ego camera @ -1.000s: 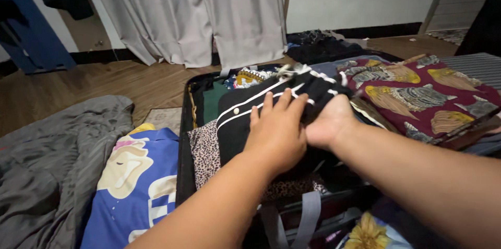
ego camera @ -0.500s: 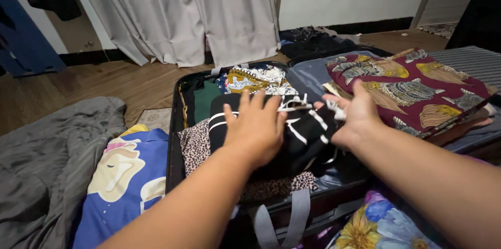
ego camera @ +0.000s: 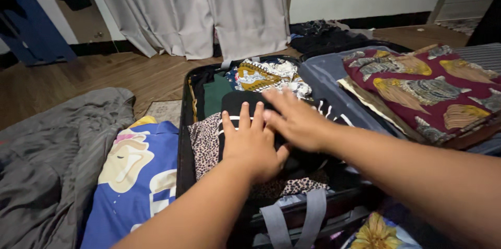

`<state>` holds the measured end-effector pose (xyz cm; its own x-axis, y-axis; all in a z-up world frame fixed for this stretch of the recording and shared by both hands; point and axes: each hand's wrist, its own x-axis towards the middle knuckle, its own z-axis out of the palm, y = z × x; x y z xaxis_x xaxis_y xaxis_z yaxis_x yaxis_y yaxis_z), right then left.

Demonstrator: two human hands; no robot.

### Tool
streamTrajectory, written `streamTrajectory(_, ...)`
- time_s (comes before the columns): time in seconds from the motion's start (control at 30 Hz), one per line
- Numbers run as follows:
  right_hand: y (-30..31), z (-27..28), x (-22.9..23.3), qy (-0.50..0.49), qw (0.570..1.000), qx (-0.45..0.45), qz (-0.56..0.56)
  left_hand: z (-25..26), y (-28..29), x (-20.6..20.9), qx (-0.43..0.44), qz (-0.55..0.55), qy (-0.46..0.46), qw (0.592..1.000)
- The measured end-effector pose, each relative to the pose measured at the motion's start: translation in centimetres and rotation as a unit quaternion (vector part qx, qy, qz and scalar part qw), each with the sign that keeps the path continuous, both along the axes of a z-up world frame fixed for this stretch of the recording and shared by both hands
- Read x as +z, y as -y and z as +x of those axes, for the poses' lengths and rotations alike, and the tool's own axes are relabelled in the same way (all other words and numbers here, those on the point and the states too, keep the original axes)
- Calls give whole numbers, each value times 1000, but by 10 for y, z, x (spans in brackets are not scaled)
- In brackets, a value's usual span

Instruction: The person opens a red suitcase on a bed and removes folded clothes one by one, placing them on the bed. The items include black pants, gray pants, pink pants, and patterned shirts.

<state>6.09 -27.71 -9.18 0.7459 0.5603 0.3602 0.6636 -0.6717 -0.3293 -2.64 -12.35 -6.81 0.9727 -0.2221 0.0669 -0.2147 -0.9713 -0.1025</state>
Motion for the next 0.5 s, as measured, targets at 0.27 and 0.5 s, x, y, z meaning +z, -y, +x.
streamTrajectory(0.27, 9, 2, -32, -94, 991, -46, -77, -1, -2, -2, -7, -59, 0, 998)
streamTrajectory(0.5, 15, 6, -39, -94, 993, -49, -60, -4, -1, 6, 25, -75, -14, 997)
